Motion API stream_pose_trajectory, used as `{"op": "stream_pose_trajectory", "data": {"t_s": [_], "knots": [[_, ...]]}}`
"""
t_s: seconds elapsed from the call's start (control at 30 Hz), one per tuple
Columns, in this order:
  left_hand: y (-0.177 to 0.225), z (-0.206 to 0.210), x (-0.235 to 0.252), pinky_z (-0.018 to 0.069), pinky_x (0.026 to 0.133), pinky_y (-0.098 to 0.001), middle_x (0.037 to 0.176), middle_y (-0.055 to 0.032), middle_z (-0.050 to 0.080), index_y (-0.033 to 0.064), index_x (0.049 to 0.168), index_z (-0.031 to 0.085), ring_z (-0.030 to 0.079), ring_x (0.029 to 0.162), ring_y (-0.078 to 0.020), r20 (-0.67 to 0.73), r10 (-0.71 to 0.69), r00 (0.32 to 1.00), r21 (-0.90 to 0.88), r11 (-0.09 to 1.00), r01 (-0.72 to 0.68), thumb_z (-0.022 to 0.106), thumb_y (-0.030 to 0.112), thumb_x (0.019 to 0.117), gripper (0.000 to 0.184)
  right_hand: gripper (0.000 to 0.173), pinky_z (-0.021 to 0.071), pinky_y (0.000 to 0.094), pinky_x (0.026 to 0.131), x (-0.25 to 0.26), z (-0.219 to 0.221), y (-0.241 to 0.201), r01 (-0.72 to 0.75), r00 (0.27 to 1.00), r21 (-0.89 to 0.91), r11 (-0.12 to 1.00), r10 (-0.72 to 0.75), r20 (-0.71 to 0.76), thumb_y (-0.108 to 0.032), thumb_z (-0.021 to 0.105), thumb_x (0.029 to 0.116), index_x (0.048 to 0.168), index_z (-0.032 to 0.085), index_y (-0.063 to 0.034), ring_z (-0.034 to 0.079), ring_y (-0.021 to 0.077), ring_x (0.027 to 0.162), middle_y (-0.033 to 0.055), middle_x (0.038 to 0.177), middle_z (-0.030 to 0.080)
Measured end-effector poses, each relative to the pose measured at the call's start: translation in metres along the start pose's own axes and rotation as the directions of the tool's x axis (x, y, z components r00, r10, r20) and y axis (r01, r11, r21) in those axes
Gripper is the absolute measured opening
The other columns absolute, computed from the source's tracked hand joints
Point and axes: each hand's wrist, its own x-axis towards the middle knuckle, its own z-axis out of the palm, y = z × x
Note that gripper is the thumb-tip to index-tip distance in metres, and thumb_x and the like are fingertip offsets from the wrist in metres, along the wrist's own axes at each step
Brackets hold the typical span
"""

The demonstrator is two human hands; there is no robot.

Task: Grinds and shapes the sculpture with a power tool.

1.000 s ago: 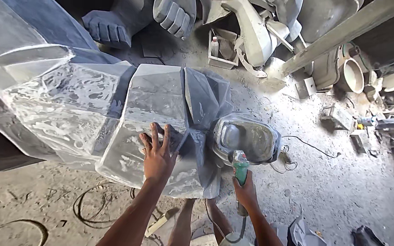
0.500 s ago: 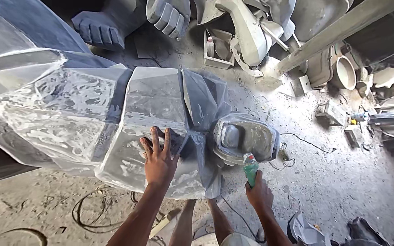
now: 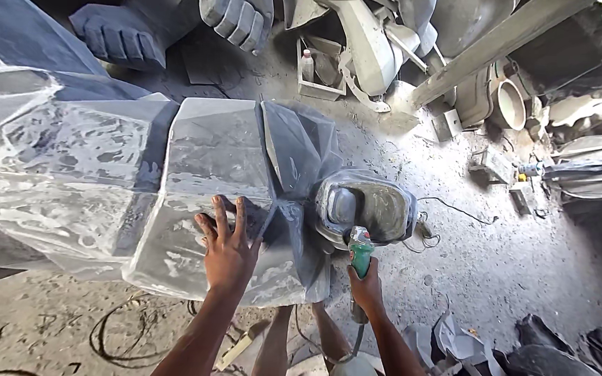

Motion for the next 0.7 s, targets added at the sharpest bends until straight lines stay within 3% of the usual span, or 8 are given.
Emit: {"op": "stream_pose_trajectory", "data": {"t_s": [0.13, 0.27, 0.4, 0.7], "knots": [[0.001, 0.000, 0.000, 0.0534, 0.088, -0.0702, 0.174, -0.0096, -0.013, 0.0332, 0.167, 0.006, 0.015, 0.153, -0.0540, 0.001, -0.005, 1.000, 0.014, 1.000, 0.005, 0.090, 0.038, 0.0782, 0.122, 0.071, 0.0587, 0.0545, 0.076, -0.004, -0.014, -0.004, -0.087, 0.996, -0.358, 0.930, 0.074, -0.052, -0.050, 0.067, 0.0904, 0.149, 0.040, -0.0215, 0.074, 0.0280, 0.089, 0.0077, 0.096, 0.074], [0.001, 0.001, -0.001, 0.0530, 0.089, -0.0699, 0.173, -0.0100, -0.013, 0.0329, 0.167, 0.006, 0.014, 0.154, -0.0533, -0.002, -0.005, 1.000, 0.016, 1.000, 0.005, 0.090, 0.039, 0.0771, 0.123, 0.070, 0.0589, 0.0543, 0.076, -0.011, -0.032, -0.008, -0.063, 0.998, -0.576, 0.815, 0.036, -0.059, -0.045, 0.065, 0.0910, 0.151, 0.040, -0.0196, 0.074, 0.0310, 0.092, 0.0097, 0.103, 0.073], [0.001, 0.000, -0.001, 0.0540, 0.086, -0.0700, 0.174, -0.0114, -0.011, 0.0329, 0.167, 0.007, 0.017, 0.153, -0.0538, -0.006, -0.004, 1.000, 0.015, 1.000, 0.004, 0.090, 0.038, 0.0779, 0.122, 0.069, 0.0594, 0.0534, 0.075, -0.015, -0.049, -0.002, -0.029, 0.997, -0.673, 0.739, -0.028, -0.074, -0.042, 0.067, 0.0903, 0.151, 0.042, -0.0188, 0.073, 0.0328, 0.091, 0.0140, 0.114, 0.070], [0.001, -0.001, -0.001, 0.0555, 0.082, -0.0696, 0.174, -0.0079, -0.011, 0.0356, 0.167, 0.007, 0.018, 0.153, -0.0541, 0.005, -0.025, 1.000, -0.008, 1.000, 0.025, 0.089, 0.039, 0.0791, 0.120, 0.066, 0.0591, 0.0549, 0.075, -0.011, -0.102, -0.014, 0.014, 0.997, -0.780, 0.626, -0.067, -0.036, -0.040, 0.066, 0.0913, 0.150, 0.042, -0.0201, 0.073, 0.0349, 0.091, 0.0151, 0.114, 0.069]]}}
